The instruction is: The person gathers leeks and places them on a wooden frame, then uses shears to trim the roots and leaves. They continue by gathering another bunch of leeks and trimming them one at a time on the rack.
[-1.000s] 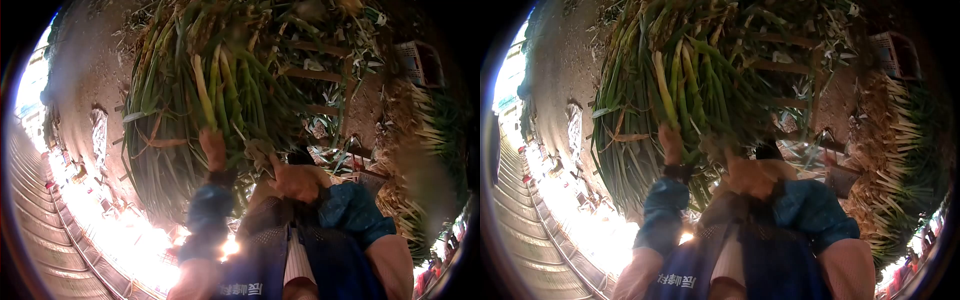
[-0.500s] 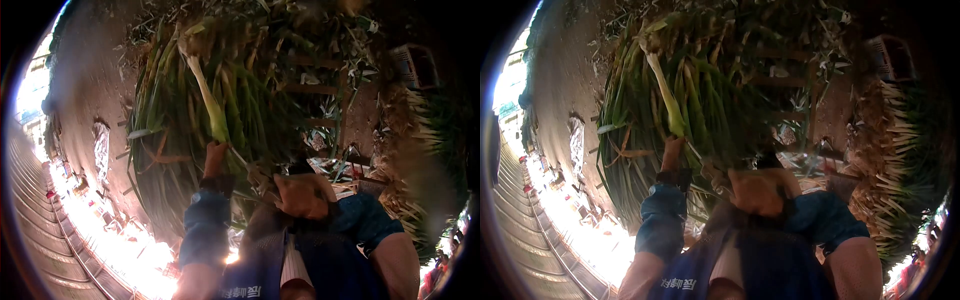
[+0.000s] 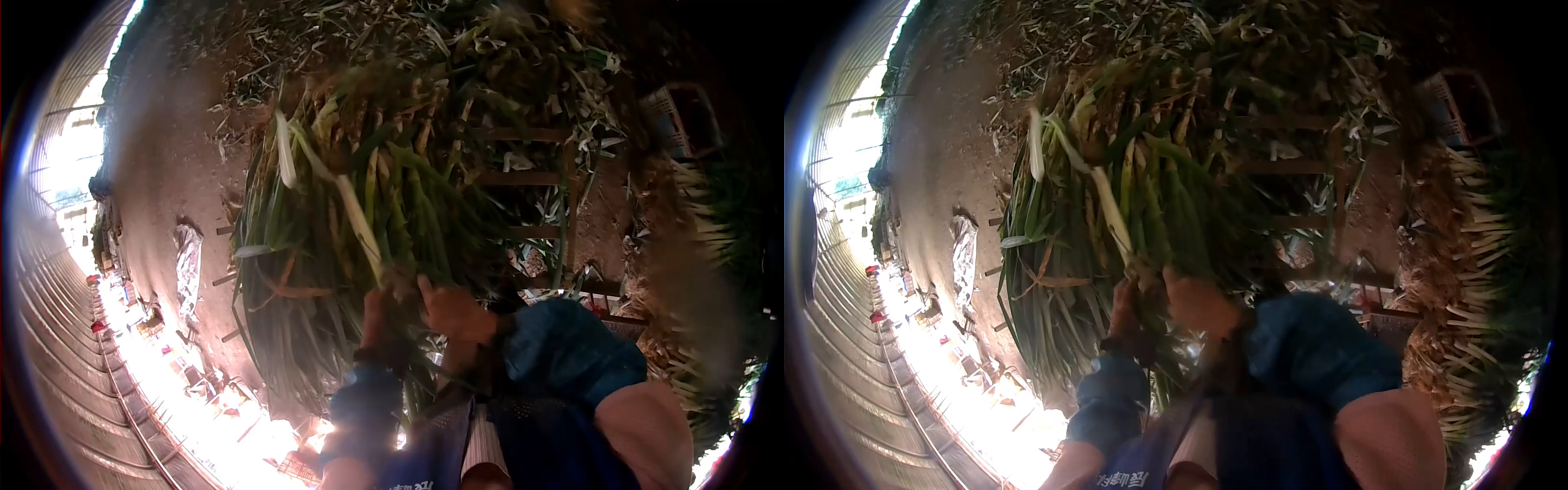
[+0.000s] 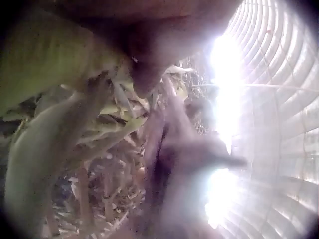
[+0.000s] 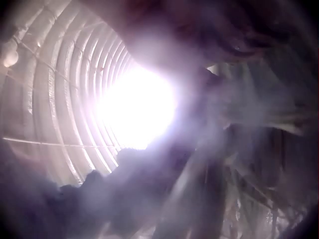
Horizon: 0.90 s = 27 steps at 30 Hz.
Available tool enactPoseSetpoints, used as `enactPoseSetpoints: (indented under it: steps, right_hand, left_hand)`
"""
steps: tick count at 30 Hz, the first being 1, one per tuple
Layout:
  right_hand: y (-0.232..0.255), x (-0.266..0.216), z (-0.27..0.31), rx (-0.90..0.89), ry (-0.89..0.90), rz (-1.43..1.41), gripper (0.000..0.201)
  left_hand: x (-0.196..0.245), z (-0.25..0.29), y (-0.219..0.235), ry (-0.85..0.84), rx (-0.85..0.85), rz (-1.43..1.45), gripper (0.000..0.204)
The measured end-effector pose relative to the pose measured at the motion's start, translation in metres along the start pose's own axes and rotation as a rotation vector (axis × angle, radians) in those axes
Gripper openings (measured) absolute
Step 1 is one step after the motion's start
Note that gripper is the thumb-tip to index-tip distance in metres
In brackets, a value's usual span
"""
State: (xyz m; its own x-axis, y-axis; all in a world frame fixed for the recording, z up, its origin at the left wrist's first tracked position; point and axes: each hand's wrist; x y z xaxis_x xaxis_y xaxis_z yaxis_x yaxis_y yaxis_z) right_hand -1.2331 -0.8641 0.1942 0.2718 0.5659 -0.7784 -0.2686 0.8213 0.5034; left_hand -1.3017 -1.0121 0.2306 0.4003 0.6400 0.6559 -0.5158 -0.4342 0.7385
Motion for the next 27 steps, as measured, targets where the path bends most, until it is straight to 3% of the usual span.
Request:
enactPoseSetpoints:
  steps: [3, 4, 6, 7, 9, 11, 13, 16, 20, 22, 23, 25, 27]
  right_hand:
    - [-0.012, 0.017, -0.053, 0.155, 0.153, 0.087, 0.055]
    - [-0.002, 0.015, -0.071, 0.121, 0.064, 0.048, 0.055]
    - [0.019, 0.016, -0.084, 0.102, -0.027, 0.057, 0.055]
    - [0.027, 0.018, -0.080, 0.114, -0.028, 0.107, 0.055]
    - [0.034, 0.030, -0.060, 0.080, -0.078, 0.147, 0.059]
    - [0.040, 0.046, -0.038, 0.015, -0.169, 0.117, 0.069]
    - [0.048, 0.057, -0.003, -0.035, -0.221, 0.044, 0.070]
    - [0.059, 0.064, 0.043, -0.159, -0.305, 0.033, 0.073]
    - [0.054, 0.050, 0.099, -0.320, -0.256, 0.015, 0.074]
    - [0.056, 0.044, 0.117, -0.195, -0.036, -0.005, 0.069]
    - [0.056, 0.042, 0.123, -0.130, 0.074, -0.016, 0.066]
    - [0.055, 0.042, 0.126, -0.117, 0.077, 0.010, 0.065]
    - [0.054, 0.039, 0.124, -0.171, 0.046, -0.003, 0.063]
  left_hand:
    - [0.014, 0.013, -0.014, 0.103, -0.007, 0.149, 0.033]
    - [0.011, 0.018, -0.023, 0.194, 0.015, 0.277, 0.032]
    - [-0.018, 0.029, -0.045, 0.187, 0.072, 0.195, 0.030]
    - [-0.052, 0.036, -0.063, 0.090, 0.104, -0.013, 0.029]
    - [-0.058, 0.037, -0.067, -0.105, 0.154, -0.283, 0.028]
    - [-0.051, 0.016, -0.053, 0.115, 0.044, 0.076, 0.031]
    - [-0.057, 0.011, -0.048, 0.759, -0.203, 0.932, 0.036]
    - [-0.066, 0.028, -0.055, 0.880, -0.102, 1.072, 0.034]
    - [-0.056, 0.014, -0.063, 0.833, -0.049, 1.210, 0.030]
    - [-0.051, 0.010, -0.069, 0.773, -0.035, 1.224, 0.028]
    - [-0.049, 0.010, -0.067, 0.547, -0.057, 0.877, 0.029]
    - [-0.050, 0.007, -0.057, 0.088, -0.083, 0.175, 0.030]
    - [-0.072, 0.012, -0.069, 0.219, -0.101, 0.256, 0.033]
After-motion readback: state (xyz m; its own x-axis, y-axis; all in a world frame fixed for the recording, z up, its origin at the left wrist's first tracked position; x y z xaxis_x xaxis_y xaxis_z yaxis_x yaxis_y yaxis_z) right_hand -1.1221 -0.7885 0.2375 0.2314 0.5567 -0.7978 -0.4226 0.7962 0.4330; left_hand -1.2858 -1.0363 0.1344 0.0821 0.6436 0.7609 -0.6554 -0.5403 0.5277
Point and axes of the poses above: each hand's wrist, its own z-axis away from the middle knuckle, its own y-axis out of the back of the hand, x = y × z
